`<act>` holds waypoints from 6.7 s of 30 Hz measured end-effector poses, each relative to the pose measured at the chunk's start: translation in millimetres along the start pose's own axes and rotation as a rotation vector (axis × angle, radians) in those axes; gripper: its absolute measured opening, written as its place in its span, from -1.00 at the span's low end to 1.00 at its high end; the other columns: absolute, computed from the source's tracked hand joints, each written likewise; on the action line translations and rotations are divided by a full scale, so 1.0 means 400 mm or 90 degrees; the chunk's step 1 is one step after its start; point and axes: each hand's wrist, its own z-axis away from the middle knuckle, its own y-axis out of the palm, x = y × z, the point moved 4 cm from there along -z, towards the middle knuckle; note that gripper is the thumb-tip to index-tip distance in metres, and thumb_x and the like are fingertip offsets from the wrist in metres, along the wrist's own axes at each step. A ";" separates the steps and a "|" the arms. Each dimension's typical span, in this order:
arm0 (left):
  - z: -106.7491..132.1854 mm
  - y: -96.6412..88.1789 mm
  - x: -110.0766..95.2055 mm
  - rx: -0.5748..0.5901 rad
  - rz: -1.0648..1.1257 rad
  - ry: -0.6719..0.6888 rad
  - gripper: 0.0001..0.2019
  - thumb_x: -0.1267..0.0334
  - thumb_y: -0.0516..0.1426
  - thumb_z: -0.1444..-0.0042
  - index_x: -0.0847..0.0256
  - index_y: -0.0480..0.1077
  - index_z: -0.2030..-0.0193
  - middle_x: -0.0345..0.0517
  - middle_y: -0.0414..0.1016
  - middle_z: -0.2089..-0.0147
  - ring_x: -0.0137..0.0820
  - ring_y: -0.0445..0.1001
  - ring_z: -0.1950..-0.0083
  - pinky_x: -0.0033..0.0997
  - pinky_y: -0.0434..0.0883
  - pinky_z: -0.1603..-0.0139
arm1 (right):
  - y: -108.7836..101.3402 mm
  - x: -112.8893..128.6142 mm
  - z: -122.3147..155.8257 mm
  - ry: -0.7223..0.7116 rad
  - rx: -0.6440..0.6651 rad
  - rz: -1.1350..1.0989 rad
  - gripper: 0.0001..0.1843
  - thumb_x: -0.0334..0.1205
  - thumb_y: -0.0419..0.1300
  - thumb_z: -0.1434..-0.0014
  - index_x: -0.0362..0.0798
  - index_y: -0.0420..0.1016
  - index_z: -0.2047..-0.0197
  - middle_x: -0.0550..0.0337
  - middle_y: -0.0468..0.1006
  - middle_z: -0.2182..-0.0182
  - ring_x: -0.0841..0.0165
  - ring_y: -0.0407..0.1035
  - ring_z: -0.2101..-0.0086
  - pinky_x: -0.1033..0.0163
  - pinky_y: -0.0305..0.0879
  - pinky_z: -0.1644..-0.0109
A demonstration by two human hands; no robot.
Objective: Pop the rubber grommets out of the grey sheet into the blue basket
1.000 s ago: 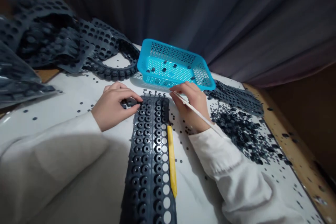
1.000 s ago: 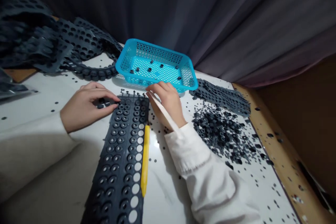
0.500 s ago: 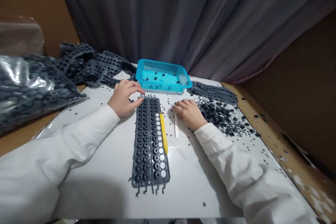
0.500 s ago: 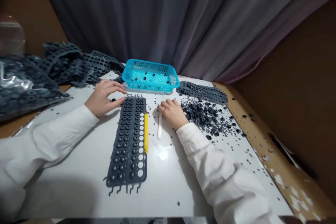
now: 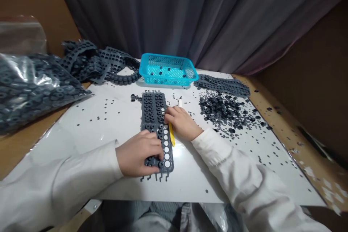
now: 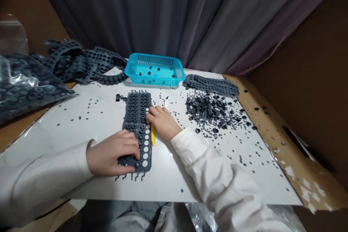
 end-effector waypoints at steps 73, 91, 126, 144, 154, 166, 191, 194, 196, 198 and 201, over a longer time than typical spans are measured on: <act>0.008 0.019 -0.017 -0.071 -0.061 0.110 -0.93 0.27 0.15 -0.12 0.15 0.42 0.26 -0.21 0.46 0.43 -0.40 0.35 0.37 -0.36 0.16 0.33 | -0.022 0.172 0.202 0.305 -0.193 -0.616 -0.85 -0.45 0.04 -0.03 -0.02 0.18 0.34 0.46 0.22 0.70 0.55 0.02 0.69 0.41 -0.02 0.55; 0.024 0.061 -0.082 -0.034 -0.356 0.168 -0.66 0.48 -0.16 -0.25 0.25 0.34 0.43 -0.08 0.38 0.48 -0.30 0.28 0.46 -0.27 0.14 0.39 | -0.028 0.174 0.202 0.328 -0.184 -0.564 -0.82 -0.48 0.03 0.02 0.00 0.16 0.39 0.48 0.10 0.70 0.55 -0.07 0.69 0.40 -0.10 0.56; 0.062 0.016 0.096 -0.228 0.855 -0.461 -0.69 0.17 0.33 0.08 0.25 0.52 0.19 -0.02 0.58 0.34 -0.54 0.39 0.52 -0.50 0.40 0.44 | 0.005 0.110 0.192 0.508 -0.180 -1.081 -0.72 -0.22 0.07 -0.16 -0.14 0.49 0.12 0.37 0.31 0.76 0.53 0.17 0.73 0.43 0.08 0.67; 0.037 -0.006 0.090 -0.251 1.042 -0.412 -0.96 0.45 0.07 0.23 0.28 0.26 0.59 -0.24 0.18 0.57 -0.56 0.12 0.58 -0.58 0.14 0.61 | -0.007 0.133 0.191 0.350 -0.110 -0.821 -0.91 -0.40 0.08 0.13 -0.11 0.40 0.54 0.22 0.45 0.69 0.46 0.29 0.69 0.40 0.18 0.63; 0.030 -0.030 0.002 -0.162 0.070 0.045 -0.94 0.42 0.15 -0.09 0.25 0.40 0.28 -0.13 0.43 0.44 -0.48 0.37 0.42 -0.54 0.32 0.40 | -0.023 0.149 0.184 0.259 -0.094 -0.701 -0.88 -0.43 0.05 0.11 -0.10 0.29 0.62 0.38 0.20 0.76 0.58 0.07 0.70 0.46 -0.03 0.61; 0.024 -0.004 -0.002 -0.119 0.063 0.090 -0.89 0.42 0.14 -0.12 0.25 0.38 0.20 -0.07 0.47 0.35 -0.42 0.42 0.31 -0.47 0.39 0.27 | -0.013 0.144 0.176 0.221 -0.064 -0.728 -0.87 -0.38 0.03 0.05 -0.09 0.25 0.60 0.37 0.19 0.71 0.55 0.04 0.65 0.42 -0.03 0.57; 0.016 0.013 0.009 -0.100 -0.031 0.001 -0.83 0.42 -0.05 -0.25 0.21 0.34 0.25 -0.13 0.49 0.29 -0.44 0.46 0.26 -0.49 0.40 0.22 | -0.035 0.154 0.169 0.288 0.014 -0.626 -0.79 -0.46 0.00 0.08 -0.05 0.07 0.63 0.35 0.13 0.71 0.51 -0.01 0.64 0.34 -0.08 0.55; 0.026 -0.014 0.037 -0.177 0.036 -0.118 -0.88 0.38 0.02 -0.22 0.22 0.38 0.27 -0.12 0.50 0.29 -0.44 0.47 0.28 -0.50 0.40 0.27 | -0.031 0.151 0.170 0.283 0.003 -0.643 -0.81 -0.45 0.00 0.09 -0.06 0.08 0.64 0.36 0.15 0.71 0.53 0.00 0.64 0.36 -0.09 0.55; 0.027 -0.025 0.043 -0.180 0.072 -0.150 -0.88 0.33 0.05 -0.20 0.22 0.41 0.30 -0.12 0.50 0.31 -0.45 0.46 0.34 -0.51 0.37 0.36 | -0.028 0.149 0.171 0.247 -0.016 -0.693 -0.83 -0.42 0.01 0.06 -0.06 0.14 0.62 0.37 0.18 0.70 0.54 0.01 0.65 0.38 -0.07 0.55; 0.027 -0.033 0.047 -0.191 0.112 -0.179 -0.87 0.28 0.09 -0.17 0.23 0.44 0.30 -0.11 0.50 0.33 -0.44 0.45 0.38 -0.51 0.34 0.42 | -0.024 0.145 0.173 0.222 -0.041 -0.765 -0.86 -0.38 0.03 0.04 -0.07 0.21 0.59 0.37 0.21 0.69 0.54 0.05 0.64 0.40 -0.02 0.55; 0.036 -0.040 0.063 -0.234 0.225 -0.270 -0.83 0.21 0.14 -0.14 0.23 0.48 0.20 -0.09 0.51 0.32 -0.43 0.44 0.38 -0.50 0.35 0.41 | -0.014 0.133 0.175 0.283 -0.078 -0.845 -0.89 -0.36 0.02 0.03 -0.08 0.27 0.55 0.33 0.31 0.67 0.51 0.17 0.62 0.41 0.08 0.53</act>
